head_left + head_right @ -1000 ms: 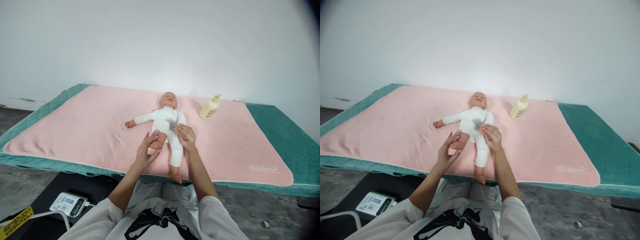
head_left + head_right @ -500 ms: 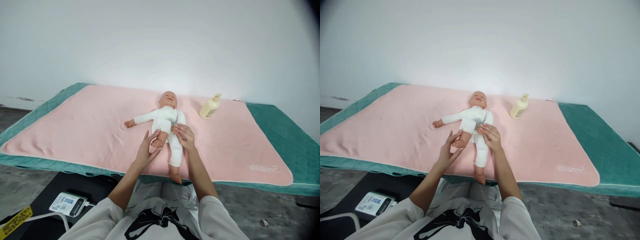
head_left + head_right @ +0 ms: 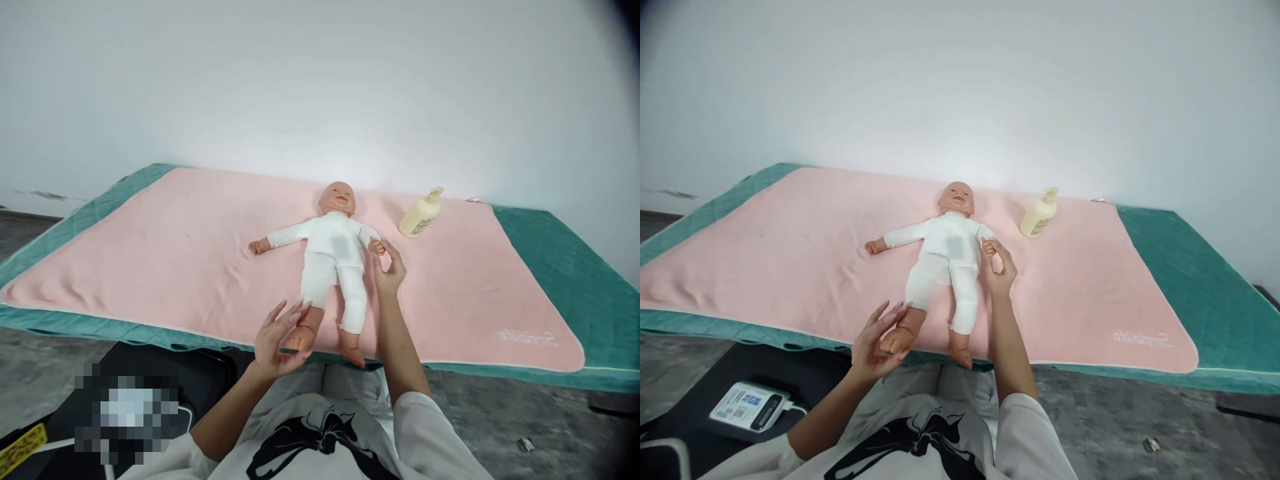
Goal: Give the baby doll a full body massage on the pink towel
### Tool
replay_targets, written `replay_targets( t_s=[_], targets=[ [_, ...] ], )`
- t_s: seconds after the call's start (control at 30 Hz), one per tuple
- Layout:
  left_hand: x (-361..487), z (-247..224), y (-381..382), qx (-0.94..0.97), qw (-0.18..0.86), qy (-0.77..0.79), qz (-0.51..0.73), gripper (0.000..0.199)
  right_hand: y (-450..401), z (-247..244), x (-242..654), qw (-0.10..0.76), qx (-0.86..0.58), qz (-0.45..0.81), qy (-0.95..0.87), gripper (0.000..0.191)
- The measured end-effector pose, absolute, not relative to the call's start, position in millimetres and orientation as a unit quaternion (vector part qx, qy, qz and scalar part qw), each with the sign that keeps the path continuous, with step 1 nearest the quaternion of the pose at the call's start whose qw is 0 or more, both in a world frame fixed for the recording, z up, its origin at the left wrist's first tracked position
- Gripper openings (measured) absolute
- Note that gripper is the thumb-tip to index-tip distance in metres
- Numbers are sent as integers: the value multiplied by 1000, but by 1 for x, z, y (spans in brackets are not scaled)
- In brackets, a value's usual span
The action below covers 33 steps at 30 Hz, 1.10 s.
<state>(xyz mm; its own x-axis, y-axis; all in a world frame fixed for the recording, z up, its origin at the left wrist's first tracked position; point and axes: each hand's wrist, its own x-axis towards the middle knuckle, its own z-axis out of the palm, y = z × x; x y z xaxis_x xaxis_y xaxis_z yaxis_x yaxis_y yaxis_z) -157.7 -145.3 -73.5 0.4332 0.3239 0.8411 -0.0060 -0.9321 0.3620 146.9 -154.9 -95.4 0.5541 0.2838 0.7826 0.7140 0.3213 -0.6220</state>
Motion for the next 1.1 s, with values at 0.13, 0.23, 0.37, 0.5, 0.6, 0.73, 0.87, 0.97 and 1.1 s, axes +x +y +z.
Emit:
replay_targets(
  t_s=[0.13,0.23,0.37,0.5,0.6,0.73,0.87,0.97,1.1],
  targets=[
    [-172,-84,-154,845,136,107,506,67,-157,-93,155,728,-587,-114,-335,42],
    [-179,-95,-156,854,97,95,502,69,-157,-96,164,757,-590,-90,-266,50],
    [-183,-111,-157,866,69,82,488,66,-158,-108,184,788,-594,-34,-157,54],
    [-187,-127,-158,867,75,86,485,67,-160,-116,200,829,-551,82,-47,52],
    [-192,-138,-159,873,88,79,473,66,-160,-117,204,836,-539,99,-30,49],
    [-196,-147,-159,880,91,81,460,63,-160,-117,203,835,-540,98,-39,47],
    [-194,-147,-159,877,88,81,465,62,-159,-121,206,832,-546,90,-49,47],
    [-192,-148,-162,861,100,93,490,64,-158,-124,207,823,-559,81,-62,50],
    [-195,-157,-171,805,174,213,525,78,-158,-127,206,825,-556,67,-72,57]
  ],
)
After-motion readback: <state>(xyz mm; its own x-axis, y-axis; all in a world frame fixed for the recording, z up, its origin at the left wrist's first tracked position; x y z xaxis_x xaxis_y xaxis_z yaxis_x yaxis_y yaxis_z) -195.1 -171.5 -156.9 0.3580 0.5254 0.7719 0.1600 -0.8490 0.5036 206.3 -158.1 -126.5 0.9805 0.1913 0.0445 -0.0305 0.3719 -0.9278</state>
